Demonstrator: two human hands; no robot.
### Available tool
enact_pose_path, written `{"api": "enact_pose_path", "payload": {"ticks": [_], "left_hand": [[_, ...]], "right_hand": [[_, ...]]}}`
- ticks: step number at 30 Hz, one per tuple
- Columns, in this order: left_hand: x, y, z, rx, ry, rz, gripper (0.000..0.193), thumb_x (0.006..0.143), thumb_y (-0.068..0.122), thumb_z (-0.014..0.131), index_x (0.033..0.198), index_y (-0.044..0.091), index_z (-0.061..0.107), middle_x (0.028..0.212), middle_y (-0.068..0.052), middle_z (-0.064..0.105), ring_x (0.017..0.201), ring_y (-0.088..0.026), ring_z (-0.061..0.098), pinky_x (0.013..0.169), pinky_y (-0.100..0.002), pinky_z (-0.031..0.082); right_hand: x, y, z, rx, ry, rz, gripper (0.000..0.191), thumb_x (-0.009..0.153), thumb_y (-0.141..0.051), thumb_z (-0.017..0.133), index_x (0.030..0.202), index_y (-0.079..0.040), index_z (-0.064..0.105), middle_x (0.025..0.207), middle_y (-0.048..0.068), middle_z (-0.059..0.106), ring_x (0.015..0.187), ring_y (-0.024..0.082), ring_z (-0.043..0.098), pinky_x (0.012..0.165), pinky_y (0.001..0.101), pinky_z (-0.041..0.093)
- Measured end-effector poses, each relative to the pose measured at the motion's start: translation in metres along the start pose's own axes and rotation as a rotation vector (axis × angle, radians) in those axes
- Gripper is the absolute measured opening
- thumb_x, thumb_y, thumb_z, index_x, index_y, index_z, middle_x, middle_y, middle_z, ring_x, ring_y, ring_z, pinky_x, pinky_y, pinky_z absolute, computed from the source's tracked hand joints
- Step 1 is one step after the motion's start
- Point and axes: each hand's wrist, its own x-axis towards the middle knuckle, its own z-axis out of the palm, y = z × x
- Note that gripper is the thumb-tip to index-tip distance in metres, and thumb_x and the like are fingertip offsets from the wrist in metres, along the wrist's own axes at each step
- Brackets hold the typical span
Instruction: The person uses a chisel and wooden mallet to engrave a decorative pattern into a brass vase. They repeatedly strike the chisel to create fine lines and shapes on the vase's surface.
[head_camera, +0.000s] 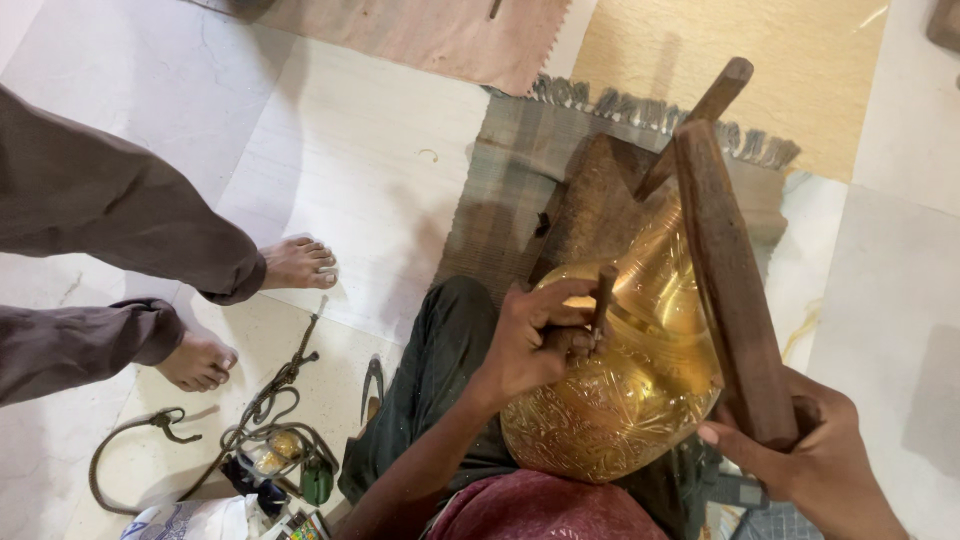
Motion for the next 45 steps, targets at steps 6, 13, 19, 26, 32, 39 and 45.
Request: {"api": "enact_pose_path", "payload": {"ticks": [6,13,19,26,32,39,45], "left_hand": [[-0.001,0.004,-0.009,0.126,-0.037,-0.007,0.053,0.087,-0.018,0.069,0.137,-0.007,0.057,0.099,-0.023,0.079,0.091,-0.025,0.08,0.082,-0.033,0.066],[-0.005,0.013,-0.004,0.087,-0.056,-0.055,0.06,0.076,-0.019,0.066,0.135,-0.006,0.059,0.114,-0.022,0.075,0.095,-0.021,0.078,0.081,-0.03,0.068],[0.0,0.004,-0.007,0.253,-0.102,0.056,0.053,0.077,-0.022,0.063,0.126,-0.003,0.067,0.126,-0.02,0.073,0.094,-0.021,0.08,0.071,-0.029,0.07],[0.001,0.0,-0.011,0.144,-0.151,0.123,0.059,0.077,-0.022,0.064,0.131,0.0,0.067,0.128,-0.019,0.072,0.088,-0.019,0.078,0.065,-0.028,0.062],[-0.004,-0.001,-0.008,0.199,-0.095,-0.001,0.062,0.075,-0.011,0.079,0.133,0.004,0.064,0.111,-0.016,0.077,0.082,-0.014,0.078,0.055,-0.024,0.063],[-0.015,0.003,0.003,0.182,0.049,0.167,0.056,0.081,-0.017,0.072,0.133,0.0,0.063,0.116,-0.021,0.074,0.086,-0.018,0.08,0.054,-0.026,0.068],[-0.016,0.01,0.007,0.216,0.097,0.103,0.06,0.075,-0.021,0.062,0.132,-0.003,0.065,0.101,-0.02,0.079,0.083,-0.019,0.08,0.063,-0.027,0.067]], "right_hand": [[-0.012,-0.021,0.004,0.022,0.061,-0.028,0.046,0.073,-0.007,0.091,0.113,0.002,0.071,0.06,0.01,0.062,0.047,0.015,0.045,0.039,0.0321,0.034],[-0.007,-0.037,-0.001,-0.106,0.011,0.026,0.043,0.071,-0.015,0.093,0.105,0.0,0.071,0.06,0.008,0.062,0.046,0.014,0.049,0.041,0.031,0.037],[0.005,-0.033,-0.02,-0.332,0.008,-0.097,0.047,0.075,-0.02,0.093,0.113,-0.006,0.07,0.066,0.007,0.063,0.048,0.014,0.051,0.041,0.0296,0.042],[0.012,-0.073,-0.061,-0.6,-0.093,-0.135,0.037,0.075,-0.019,0.083,0.109,-0.013,0.069,0.066,0.005,0.065,0.052,0.016,0.06,0.046,0.0317,0.05],[0.016,-0.104,-0.061,-0.653,-0.112,-0.188,0.035,0.077,-0.016,0.081,0.107,-0.017,0.062,0.072,0.003,0.065,0.063,0.016,0.067,0.059,0.0329,0.052],[0.008,-0.167,-0.038,-0.578,-0.138,-0.251,0.025,0.076,-0.019,0.076,0.097,-0.014,0.063,0.064,0.001,0.065,0.056,0.017,0.067,0.055,0.0332,0.054],[0.008,-0.198,-0.029,-0.549,-0.13,-0.125,0.03,0.077,-0.017,0.08,0.1,-0.011,0.063,0.061,0.009,0.06,0.047,0.025,0.066,0.049,0.0406,0.054]]}}
